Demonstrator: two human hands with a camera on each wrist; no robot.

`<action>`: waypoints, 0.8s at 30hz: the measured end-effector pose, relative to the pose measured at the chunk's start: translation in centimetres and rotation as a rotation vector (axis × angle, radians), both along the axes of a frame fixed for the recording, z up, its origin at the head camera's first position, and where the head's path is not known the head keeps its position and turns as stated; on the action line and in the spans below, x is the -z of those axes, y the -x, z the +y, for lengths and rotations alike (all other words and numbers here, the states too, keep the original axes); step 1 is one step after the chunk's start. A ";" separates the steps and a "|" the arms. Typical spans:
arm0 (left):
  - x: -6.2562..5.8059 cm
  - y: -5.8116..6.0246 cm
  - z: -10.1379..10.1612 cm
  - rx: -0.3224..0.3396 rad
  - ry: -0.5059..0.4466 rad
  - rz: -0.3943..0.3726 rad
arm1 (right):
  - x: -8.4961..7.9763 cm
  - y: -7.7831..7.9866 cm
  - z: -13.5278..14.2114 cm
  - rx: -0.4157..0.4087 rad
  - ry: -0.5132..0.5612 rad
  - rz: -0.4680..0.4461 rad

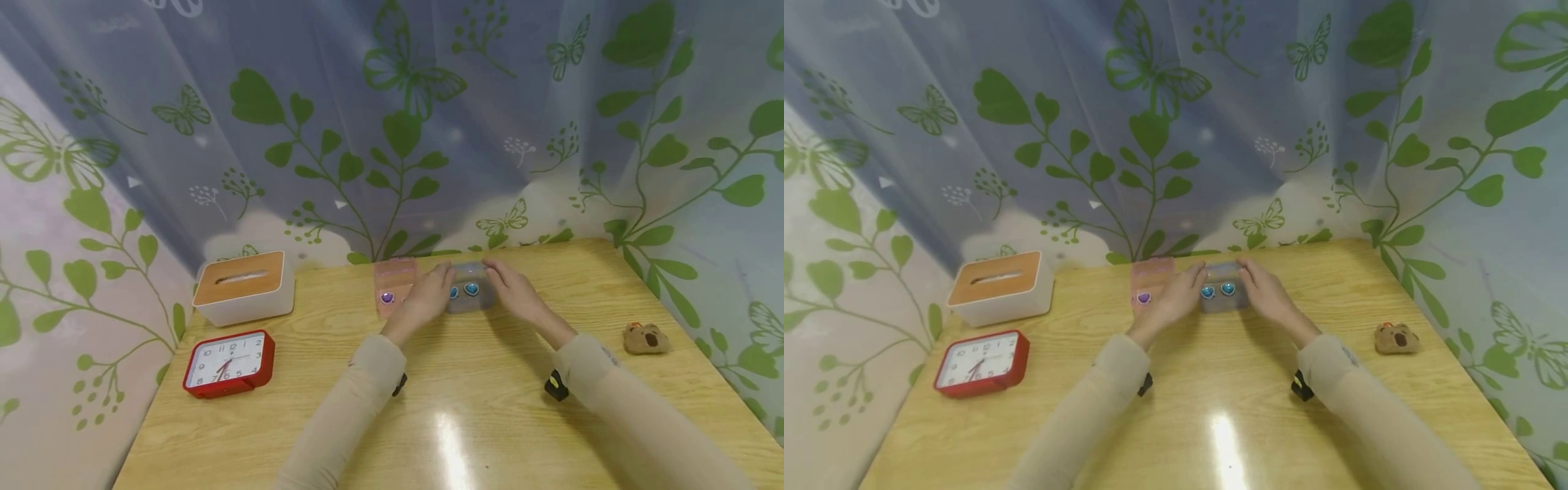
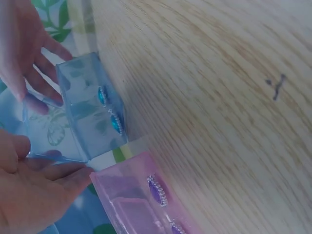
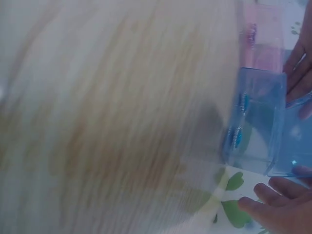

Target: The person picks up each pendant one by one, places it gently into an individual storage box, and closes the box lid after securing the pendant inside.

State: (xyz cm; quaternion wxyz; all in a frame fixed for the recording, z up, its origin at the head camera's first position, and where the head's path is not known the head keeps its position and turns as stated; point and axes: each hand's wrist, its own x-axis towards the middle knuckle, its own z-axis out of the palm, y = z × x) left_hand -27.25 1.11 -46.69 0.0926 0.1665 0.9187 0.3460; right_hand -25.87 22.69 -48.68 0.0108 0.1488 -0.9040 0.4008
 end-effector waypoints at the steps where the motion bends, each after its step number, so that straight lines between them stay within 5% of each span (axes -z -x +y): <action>1: 0.1 0.0 0.0 0.009 0.014 0.014 | 0.1 0.0 0.0 -0.012 -0.031 0.017; 12: 0.4 -0.6 0.0 0.081 0.296 0.088 | 1.1 -0.3 0.4 -0.068 -0.264 0.126; 24: 0.9 -0.6 0.5 0.093 0.412 0.147 | 1.5 -0.8 0.5 -0.058 -0.365 0.158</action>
